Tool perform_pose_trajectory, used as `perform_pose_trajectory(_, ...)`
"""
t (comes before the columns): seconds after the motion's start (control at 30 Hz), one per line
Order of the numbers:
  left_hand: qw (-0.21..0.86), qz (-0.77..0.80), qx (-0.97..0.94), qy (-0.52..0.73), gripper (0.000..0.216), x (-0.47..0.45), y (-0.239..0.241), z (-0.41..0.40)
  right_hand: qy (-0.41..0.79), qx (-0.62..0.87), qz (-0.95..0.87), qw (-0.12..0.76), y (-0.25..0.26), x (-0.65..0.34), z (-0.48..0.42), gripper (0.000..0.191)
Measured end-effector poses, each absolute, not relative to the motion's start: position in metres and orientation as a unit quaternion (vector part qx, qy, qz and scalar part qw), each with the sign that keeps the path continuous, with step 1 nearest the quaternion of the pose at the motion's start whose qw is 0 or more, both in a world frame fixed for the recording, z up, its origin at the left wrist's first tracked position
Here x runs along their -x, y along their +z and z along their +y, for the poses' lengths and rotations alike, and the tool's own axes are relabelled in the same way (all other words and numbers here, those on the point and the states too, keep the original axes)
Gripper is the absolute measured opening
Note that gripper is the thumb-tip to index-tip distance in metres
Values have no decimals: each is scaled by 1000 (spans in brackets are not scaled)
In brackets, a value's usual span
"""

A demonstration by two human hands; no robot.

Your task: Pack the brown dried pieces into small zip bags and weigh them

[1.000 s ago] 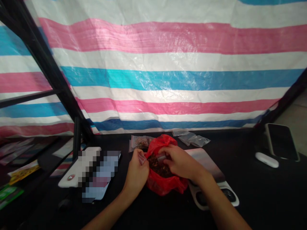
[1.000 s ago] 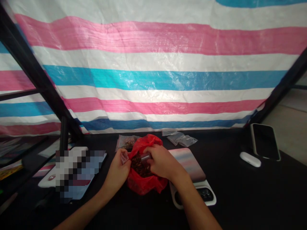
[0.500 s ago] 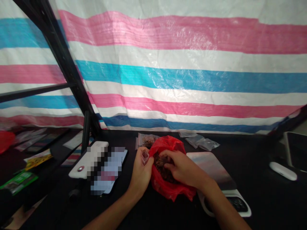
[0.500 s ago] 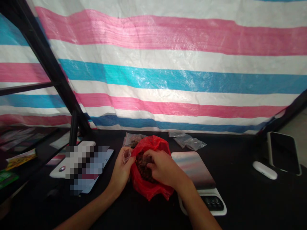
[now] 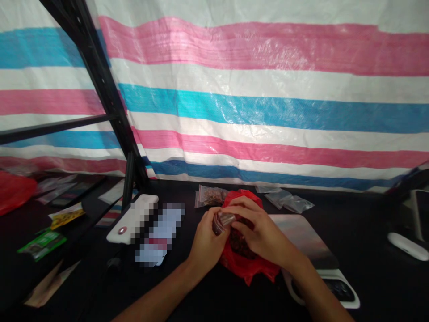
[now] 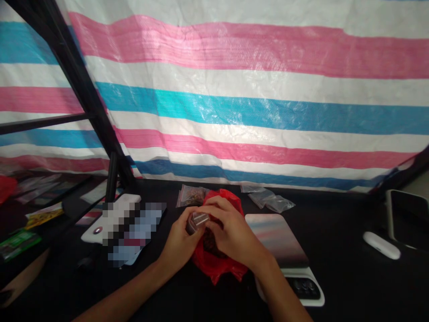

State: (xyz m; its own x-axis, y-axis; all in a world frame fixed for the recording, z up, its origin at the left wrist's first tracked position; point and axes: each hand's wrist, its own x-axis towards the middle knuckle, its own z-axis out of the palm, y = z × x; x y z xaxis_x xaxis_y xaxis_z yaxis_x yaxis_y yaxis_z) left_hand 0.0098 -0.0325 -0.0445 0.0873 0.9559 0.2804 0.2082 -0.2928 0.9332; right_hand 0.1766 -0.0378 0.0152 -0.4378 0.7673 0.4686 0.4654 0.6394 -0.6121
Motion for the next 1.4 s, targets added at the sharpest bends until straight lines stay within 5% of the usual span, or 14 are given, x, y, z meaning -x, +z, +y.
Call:
perform_pose_trajectory(0.33, 308, 487, -639, 509, 12, -9, -39, -36, 124, 386, -816, 412, 19, -181, -38, 39)
perform_pose_trajectory(0.47, 267, 584, -614, 459, 22, -4, -33, -39, 192, 417, -833, 310, 24, -197, -37, 43)
perform_pose_trajectory(0.63, 308, 608, -618, 392, 21, -3, -27, -42, 218, 462, -839, 188, 18, -201, -37, 45)
perform_pose_trajectory(0.9, 460, 508, -500, 530, 10, -9, -38, -31, 234, 496, -819, 169, 15, -197, -38, 40)
perform_pose_trajectory(1.17, 416, 482, -532, 558, 11, -7, -35, -30, 284, 479, -794, 244, 14, -197, -35, 25)
perform_pose_trajectory(1.4, 411, 465, -594, 512, 10, -8, -35, -35, 252, 432, -795, 343, 20, -187, -36, 36)
